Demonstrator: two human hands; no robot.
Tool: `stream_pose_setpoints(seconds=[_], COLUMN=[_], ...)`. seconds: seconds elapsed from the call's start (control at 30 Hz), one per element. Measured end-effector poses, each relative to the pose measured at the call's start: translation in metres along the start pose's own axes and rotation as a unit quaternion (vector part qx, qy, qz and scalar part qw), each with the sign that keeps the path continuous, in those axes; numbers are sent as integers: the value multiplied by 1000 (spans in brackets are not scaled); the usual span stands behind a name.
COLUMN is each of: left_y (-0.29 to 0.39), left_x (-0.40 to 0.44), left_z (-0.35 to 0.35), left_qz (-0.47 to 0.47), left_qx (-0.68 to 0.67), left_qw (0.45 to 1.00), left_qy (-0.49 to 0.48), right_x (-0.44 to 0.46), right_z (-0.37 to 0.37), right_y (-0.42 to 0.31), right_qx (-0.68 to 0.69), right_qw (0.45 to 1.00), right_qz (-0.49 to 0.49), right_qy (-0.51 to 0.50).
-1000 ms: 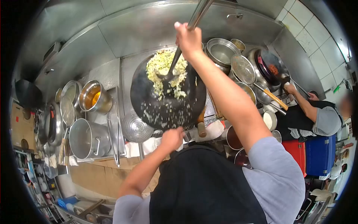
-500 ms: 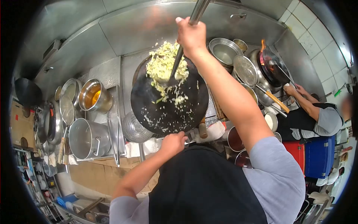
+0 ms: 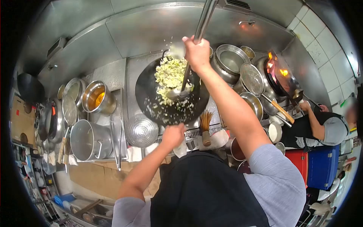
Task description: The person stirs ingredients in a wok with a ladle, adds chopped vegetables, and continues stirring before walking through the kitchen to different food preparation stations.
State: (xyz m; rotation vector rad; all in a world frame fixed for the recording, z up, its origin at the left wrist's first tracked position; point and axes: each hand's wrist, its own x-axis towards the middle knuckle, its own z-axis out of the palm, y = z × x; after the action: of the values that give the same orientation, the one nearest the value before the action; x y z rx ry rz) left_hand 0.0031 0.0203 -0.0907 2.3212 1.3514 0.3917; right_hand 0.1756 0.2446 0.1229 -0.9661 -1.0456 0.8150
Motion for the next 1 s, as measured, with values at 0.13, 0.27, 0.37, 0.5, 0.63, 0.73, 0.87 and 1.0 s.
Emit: stream_pose_setpoints(seconds=[0.13,0.27,0.37,0.5,0.63,0.73,0.87,1.0], left_y=[-27,-33,-30,-31,-26,-27,-23,-22], left_x=[58,66,66,66,71,65,67,68], left_z=[5,16,16,15,12,16,15,20], left_qz=[-11,-23,-33,-27,-45,-24,-48,-72], left_qx=[50,52,45,35,70,41,62,50], left_qw=[999,998,998,998,996,996,996,995], left_qy=[18,34,37,39,24,69,37,45], right_x=[-27,-60,-66,-68,35,-6,-57,-82], right_z=[0,-21,-56,-83,-108,-80,-8,-22], right_y=[-47,49,110,85,85,89,110,86], right_qx=[65,66,74,-105,87,50,115,143], right_qw=[996,984,977,949,995,993,983,956], right_qz=[-36,-145,-97,-115,-12,-105,-7,-40], right_qy=[-56,-75,-172,-273,-51,22,-139,-253])
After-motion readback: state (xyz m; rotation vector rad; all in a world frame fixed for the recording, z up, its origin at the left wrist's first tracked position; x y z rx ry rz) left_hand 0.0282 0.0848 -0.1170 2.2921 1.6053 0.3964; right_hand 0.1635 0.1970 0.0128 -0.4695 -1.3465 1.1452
